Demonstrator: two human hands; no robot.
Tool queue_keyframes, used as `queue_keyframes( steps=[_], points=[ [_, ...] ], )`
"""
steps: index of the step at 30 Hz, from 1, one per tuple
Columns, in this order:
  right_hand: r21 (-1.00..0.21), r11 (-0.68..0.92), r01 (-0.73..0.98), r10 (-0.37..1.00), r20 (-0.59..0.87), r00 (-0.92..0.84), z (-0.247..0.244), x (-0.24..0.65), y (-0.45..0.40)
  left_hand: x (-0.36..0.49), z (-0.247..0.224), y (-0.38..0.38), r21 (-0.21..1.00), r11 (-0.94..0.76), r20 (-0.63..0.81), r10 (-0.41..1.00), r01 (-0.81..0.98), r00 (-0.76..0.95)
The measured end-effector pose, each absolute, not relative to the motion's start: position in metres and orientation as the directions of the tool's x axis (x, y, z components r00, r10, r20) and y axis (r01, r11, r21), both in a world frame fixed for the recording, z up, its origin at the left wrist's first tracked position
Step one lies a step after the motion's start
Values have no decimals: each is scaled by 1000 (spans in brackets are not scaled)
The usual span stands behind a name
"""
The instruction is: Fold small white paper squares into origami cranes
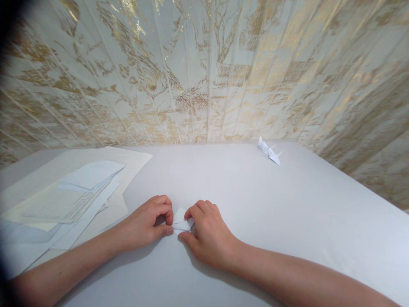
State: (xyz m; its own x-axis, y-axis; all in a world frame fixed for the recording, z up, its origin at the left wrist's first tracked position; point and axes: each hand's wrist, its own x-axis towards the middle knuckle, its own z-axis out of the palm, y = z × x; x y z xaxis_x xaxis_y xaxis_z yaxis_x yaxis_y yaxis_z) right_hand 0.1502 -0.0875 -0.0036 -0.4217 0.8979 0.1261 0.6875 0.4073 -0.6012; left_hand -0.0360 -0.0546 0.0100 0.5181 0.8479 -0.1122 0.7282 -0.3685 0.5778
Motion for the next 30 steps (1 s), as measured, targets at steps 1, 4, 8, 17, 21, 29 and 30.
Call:
queue_keyframes(
  steps=[1,4,8,17,21,29,30],
  points=[
    [-603,411,684,896,127,-426,-4,150,-87,-36,10,-54,578,-368,-112,848,728,518],
    [-619,410,669,895,134,-425,-3,150,-86,-35,10,-54,578,-371,-110,847,727,520],
    [-637,417,648,890,141,-434,-4,149,-85,-35,10,-54,573,-374,-109,847,730,520],
    [-599,462,655,869,158,-468,-3,149,-86,-34,9,-55,578,-378,-93,850,724,519],
    [-559,461,689,872,139,-470,-2,147,-85,-32,8,-55,573,-374,-76,861,729,502],
    [-506,451,735,880,117,-460,-1,145,-86,-28,5,-58,550,-355,-43,892,756,450],
    [-502,451,738,880,113,-461,-1,144,-86,-27,4,-58,545,-354,-40,894,760,445]
  ],
)
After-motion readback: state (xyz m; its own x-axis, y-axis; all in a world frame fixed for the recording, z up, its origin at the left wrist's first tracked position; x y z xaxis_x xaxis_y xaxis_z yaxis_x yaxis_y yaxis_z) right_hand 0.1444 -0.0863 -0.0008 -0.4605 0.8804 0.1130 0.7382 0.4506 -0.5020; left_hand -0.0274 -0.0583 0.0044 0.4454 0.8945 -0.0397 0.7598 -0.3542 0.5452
